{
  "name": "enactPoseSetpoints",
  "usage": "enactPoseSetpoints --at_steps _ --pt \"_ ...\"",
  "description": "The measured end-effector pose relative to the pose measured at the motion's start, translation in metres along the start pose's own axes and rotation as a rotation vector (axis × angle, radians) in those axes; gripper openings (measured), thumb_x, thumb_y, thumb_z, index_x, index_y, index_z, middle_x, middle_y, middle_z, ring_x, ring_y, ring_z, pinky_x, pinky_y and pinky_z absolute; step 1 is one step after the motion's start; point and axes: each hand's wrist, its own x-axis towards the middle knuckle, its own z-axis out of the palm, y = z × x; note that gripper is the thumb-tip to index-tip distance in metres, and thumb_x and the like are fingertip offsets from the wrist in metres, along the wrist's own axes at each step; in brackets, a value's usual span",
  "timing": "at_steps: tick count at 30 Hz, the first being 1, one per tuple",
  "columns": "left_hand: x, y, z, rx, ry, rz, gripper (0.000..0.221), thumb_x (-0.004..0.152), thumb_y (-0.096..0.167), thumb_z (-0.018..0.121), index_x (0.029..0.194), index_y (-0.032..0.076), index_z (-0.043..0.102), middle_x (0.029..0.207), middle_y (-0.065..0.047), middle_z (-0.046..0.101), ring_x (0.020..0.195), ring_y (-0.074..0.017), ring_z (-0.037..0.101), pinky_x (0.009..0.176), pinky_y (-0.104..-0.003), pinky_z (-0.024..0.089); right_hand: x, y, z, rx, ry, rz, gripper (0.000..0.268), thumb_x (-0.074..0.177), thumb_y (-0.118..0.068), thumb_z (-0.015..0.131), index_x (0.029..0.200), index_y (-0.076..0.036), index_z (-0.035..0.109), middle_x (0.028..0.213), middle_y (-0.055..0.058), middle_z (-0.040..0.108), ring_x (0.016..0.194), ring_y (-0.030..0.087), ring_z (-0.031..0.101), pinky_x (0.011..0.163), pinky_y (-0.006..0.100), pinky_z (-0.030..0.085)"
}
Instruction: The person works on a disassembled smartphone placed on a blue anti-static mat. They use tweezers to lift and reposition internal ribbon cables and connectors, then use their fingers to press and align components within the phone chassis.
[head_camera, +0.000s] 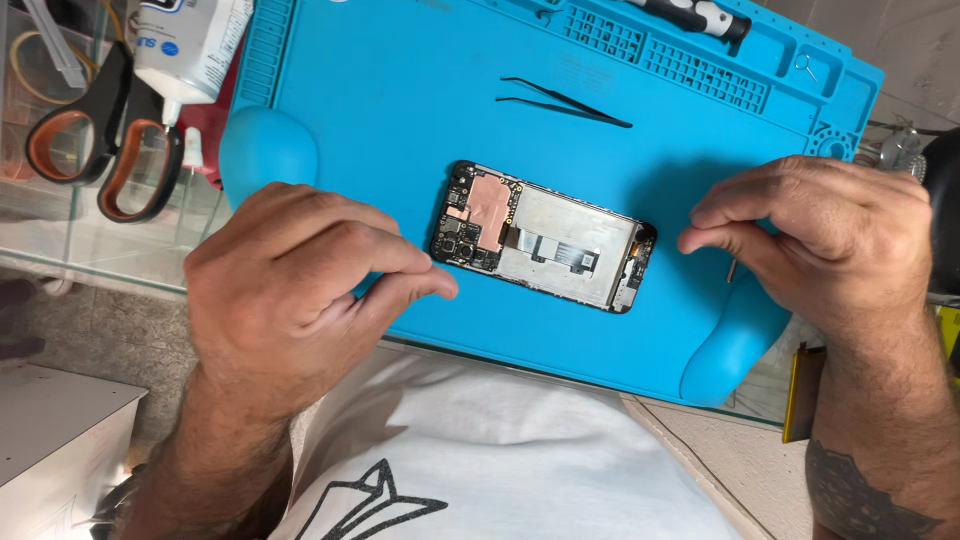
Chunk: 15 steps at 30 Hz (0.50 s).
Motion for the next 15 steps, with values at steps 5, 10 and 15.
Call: enactPoseSetpoints --at_steps 5,10,15 --pt "0.001 -0.003 0.008 -0.042 -0.059 0.071 0.018 0.105 0.024 0.092 0.109 0.012 0.079 0.09 0.0 0.078 0.078 -0.0209 0.071 0.073 -0.042 0.053 0.003 -0.019 -0.008 -0.215 -0.11 -0.021 0.017 0.099 -0.029 0.089 0.109 -0.016 0.086 0.106 0.0 0.086 0.094 0.018 0.082 0.079 0.038 0.064" --pt "0.013 -0.006 0.013 -0.101 -0.19 0.072 0.044 0.106 0.019 0.086 0.143 0.005 0.066 0.134 -0.01 0.075 0.121 -0.0329 0.07 0.106 -0.05 0.057 0.009 -0.047 -0.014 -0.364 -0.275 -0.013 0.022 0.111 -0.023 0.068 0.13 -0.023 0.079 0.123 -0.002 0.084 0.101 0.025 0.081 0.072 0.044 0.064" --pt "0.018 -0.017 0.02 -0.15 -0.159 0.131 0.062 0.104 0.027 0.098 0.151 0.007 0.063 0.144 -0.012 0.077 0.128 -0.0335 0.073 0.113 -0.052 0.059 0.024 -0.052 -0.015 -0.48 -0.236 -0.123 0.02 0.104 -0.04 0.083 0.118 -0.026 0.083 0.107 -0.001 0.087 0.084 0.024 0.081 0.059 0.043 0.059"
